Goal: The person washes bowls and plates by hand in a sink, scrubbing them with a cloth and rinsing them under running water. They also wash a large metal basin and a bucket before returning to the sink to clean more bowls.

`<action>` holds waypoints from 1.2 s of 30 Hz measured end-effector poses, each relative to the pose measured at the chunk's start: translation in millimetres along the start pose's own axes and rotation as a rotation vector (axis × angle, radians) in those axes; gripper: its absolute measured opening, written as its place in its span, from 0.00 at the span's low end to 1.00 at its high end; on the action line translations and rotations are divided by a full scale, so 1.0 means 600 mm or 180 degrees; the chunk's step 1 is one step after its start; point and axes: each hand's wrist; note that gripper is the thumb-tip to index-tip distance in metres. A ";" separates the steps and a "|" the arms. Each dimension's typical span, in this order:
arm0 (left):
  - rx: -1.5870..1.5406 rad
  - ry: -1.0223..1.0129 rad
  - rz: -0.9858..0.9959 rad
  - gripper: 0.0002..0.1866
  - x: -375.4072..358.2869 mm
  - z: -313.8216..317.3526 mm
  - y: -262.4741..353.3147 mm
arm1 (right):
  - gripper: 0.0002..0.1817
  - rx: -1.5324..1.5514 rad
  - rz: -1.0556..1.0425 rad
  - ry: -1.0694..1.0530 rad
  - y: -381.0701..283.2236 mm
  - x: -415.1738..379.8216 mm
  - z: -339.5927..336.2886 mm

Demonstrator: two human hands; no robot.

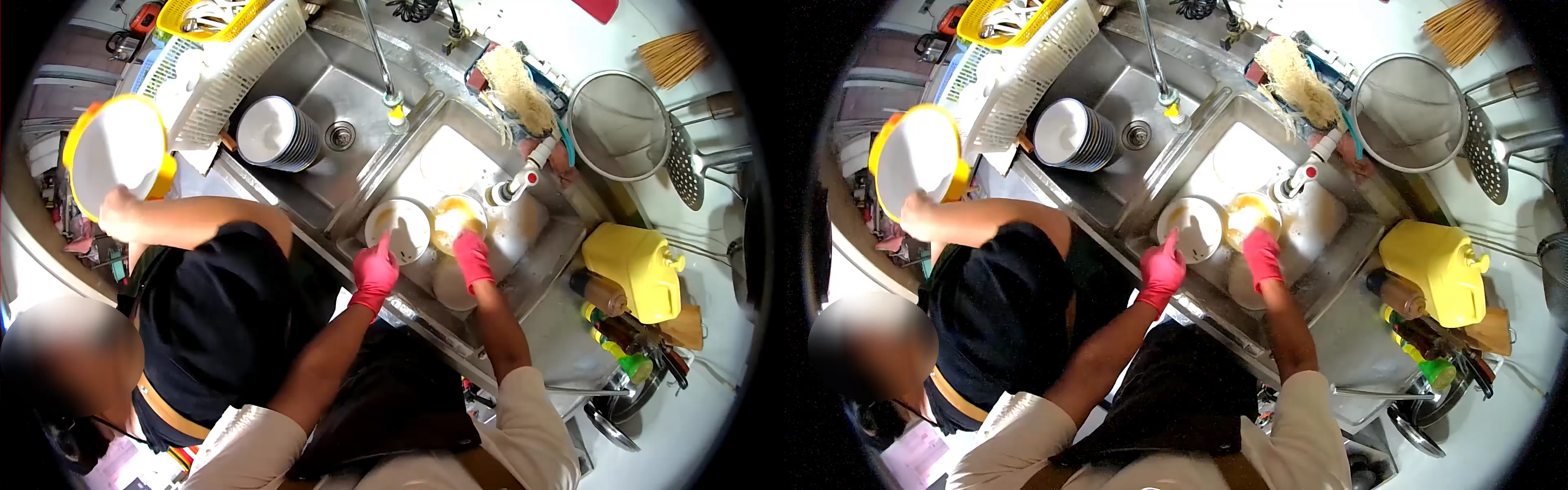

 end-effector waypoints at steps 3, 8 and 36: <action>0.0070 0.0013 0.0011 0.25 0.000 0.007 0.000 | 0.08 0.1032 -0.0172 0.1026 -0.114 0.039 -0.014; 0.0306 -0.0005 0.0080 0.26 0.000 -0.001 0.005 | 0.14 -0.0526 0.0435 0.0192 -0.198 0.088 -0.001; 0.0383 0.0097 0.0083 0.25 -0.004 0.012 0.000 | 0.13 0.1793 0.0496 0.0321 -0.049 0.022 0.018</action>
Point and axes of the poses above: each hand's wrist, its own x-axis towards the middle knuckle, its own z-axis out of the palm, y = z × x, and after that the axes turned 5 degrees about -x, right-handed
